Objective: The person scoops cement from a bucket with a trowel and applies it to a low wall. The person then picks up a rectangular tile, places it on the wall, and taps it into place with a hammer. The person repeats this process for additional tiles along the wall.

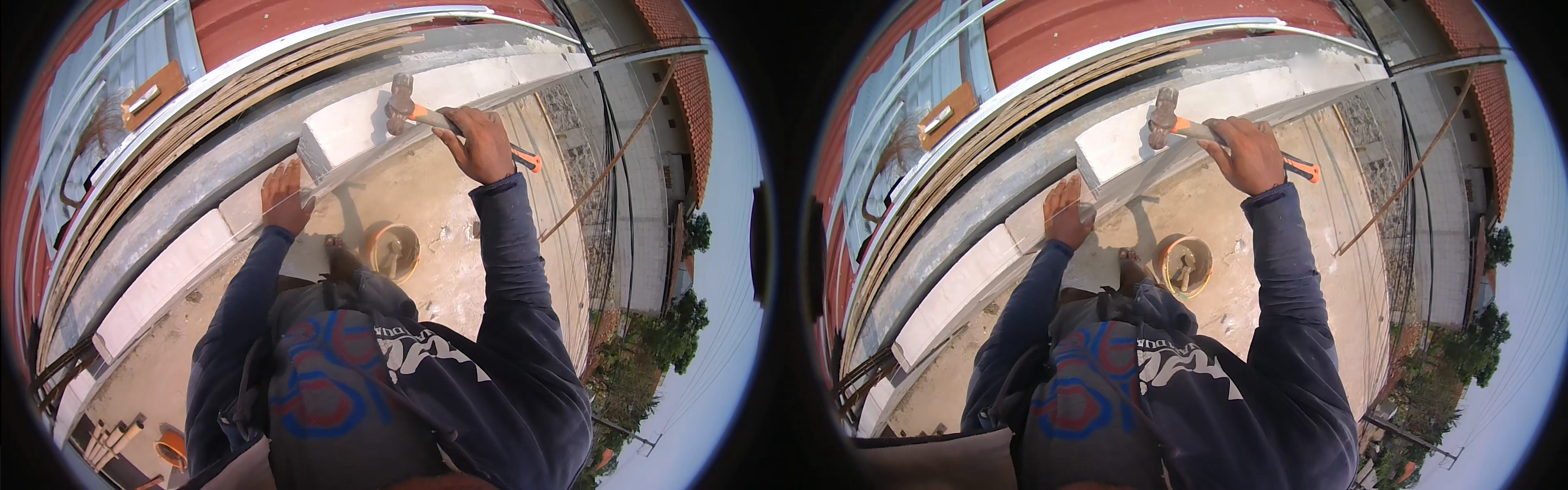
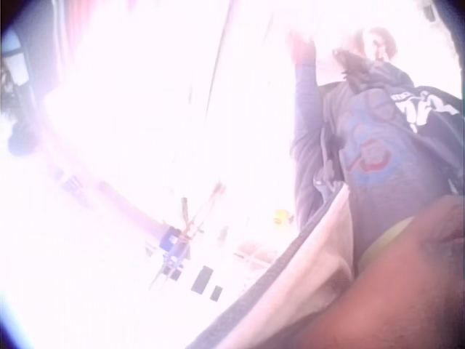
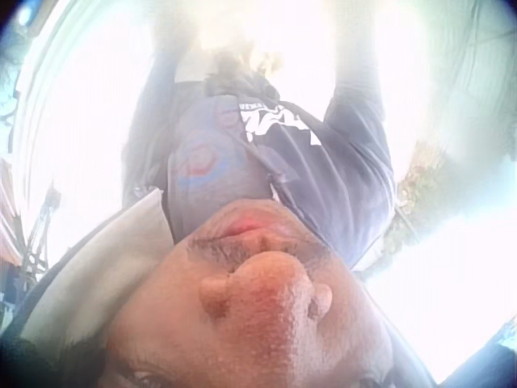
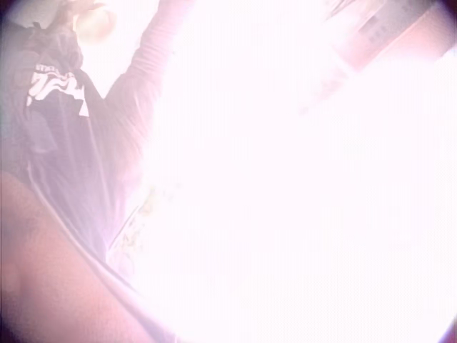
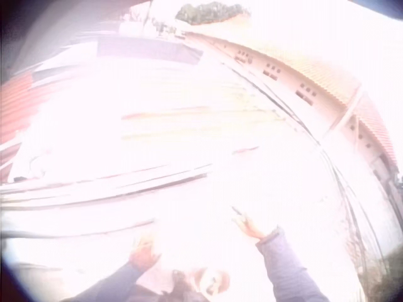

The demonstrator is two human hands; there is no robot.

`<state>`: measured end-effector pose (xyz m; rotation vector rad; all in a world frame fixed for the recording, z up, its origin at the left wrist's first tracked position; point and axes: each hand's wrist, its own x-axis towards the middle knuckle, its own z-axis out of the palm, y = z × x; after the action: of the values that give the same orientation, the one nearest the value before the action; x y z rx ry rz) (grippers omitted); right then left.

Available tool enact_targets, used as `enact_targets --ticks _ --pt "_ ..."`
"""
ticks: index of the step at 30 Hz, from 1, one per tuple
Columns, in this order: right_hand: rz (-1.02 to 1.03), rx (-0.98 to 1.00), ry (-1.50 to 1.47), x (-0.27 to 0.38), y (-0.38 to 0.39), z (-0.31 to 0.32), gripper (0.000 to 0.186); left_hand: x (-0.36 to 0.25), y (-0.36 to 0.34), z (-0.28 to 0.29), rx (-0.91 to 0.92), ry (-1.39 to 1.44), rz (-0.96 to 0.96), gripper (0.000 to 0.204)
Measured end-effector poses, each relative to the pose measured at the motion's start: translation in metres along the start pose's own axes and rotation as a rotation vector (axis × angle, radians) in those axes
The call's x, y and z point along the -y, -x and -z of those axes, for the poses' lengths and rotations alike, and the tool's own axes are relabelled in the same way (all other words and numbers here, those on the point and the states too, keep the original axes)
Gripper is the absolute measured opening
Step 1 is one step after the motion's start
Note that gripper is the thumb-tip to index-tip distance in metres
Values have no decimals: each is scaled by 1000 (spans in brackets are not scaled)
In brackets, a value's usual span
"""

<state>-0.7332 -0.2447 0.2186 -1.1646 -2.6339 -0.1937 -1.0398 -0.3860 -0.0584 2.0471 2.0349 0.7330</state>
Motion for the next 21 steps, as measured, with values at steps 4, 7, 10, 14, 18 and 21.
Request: enact_targets --ticks 4,7,10,14,18,21 --pt "261 84 -11 -64 -51 -26 35 -16 74 25 139 -230 53 84" --pt "431 8 -19 -94 -71 -52 36 -27 167 43 250 -359 264 83" --pt "493 4 -92 -108 -77 -79 36 -34 281 59 448 -441 643 90" --pt "481 -5 -159 -114 -76 -80 31 -74 364 60 778 -339 1209 96" --pt "407 -224 -330 -84 -58 -61 21 -79 502 16 690 -11 1428 93" --pt "163 -407 -688 -71 3 -66 15 -53 524 -13 539 314 1416 78"
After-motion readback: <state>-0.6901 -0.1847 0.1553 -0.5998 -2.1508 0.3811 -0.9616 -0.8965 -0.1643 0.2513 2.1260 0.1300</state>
